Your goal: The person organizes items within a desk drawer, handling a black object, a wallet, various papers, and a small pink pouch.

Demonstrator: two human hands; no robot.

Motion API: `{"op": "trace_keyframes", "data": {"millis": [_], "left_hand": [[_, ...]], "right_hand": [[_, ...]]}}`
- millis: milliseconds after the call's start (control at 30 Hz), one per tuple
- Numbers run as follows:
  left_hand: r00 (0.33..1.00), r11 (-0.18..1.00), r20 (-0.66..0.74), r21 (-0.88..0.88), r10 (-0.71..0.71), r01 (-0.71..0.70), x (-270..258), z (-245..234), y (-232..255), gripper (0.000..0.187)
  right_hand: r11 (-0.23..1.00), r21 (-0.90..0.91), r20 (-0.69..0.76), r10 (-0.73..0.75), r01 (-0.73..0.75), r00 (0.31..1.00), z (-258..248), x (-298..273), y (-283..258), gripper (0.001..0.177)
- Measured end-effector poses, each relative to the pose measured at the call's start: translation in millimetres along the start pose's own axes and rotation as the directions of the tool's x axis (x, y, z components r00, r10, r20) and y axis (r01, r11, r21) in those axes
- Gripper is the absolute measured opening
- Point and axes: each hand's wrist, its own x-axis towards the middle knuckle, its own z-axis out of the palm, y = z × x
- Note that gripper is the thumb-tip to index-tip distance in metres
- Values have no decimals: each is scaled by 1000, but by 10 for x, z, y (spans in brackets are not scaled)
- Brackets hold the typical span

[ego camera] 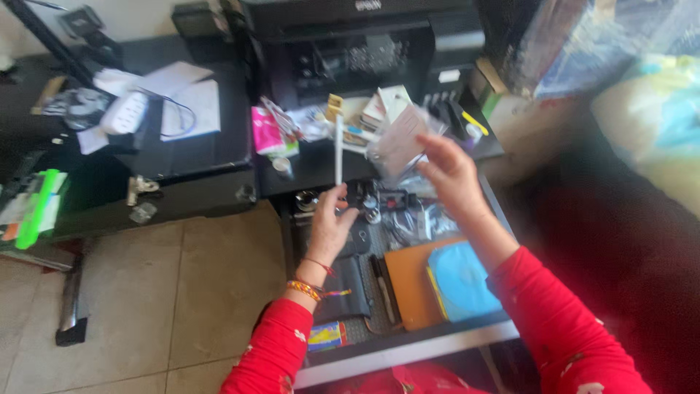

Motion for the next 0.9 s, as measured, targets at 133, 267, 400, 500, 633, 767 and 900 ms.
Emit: {"op": "trace_keyframes", "data": {"millis": [133,267,400,500,633,767,900], "left_hand": [[999,998,32,-34,-44,45,-29,18,-18,60],[997,996,42,-65,-59,61,-46,-19,37,60],[995,990,51,-102,-90,95,-48,-38,77,59],[995,993,47,-80,-83,87,-53,-46,91,58],[996,995,43,-61,-79,82,-56,-49,112,57],[994,994,50,-48,-93,96,-36,-45,140,56],[997,997,43,-37,-67,69,-4,-45,159,56]], "right_hand": [[998,-61,-170,-32,21,985,-424,-174,-38,40],[995,-23,-138,97,-101,986,-771,-318,12,28],[995,-8,48,101,-101,994,-820,-274,108,19],[881,-472,256,97,37,962,-714,-140,158,20],[720,-653,515,194,235,835,-546,23,347,24],[646,-701,596,299,301,746,-505,40,576,29],[599,-760,514,312,255,799,-486,-30,605,28]]}}
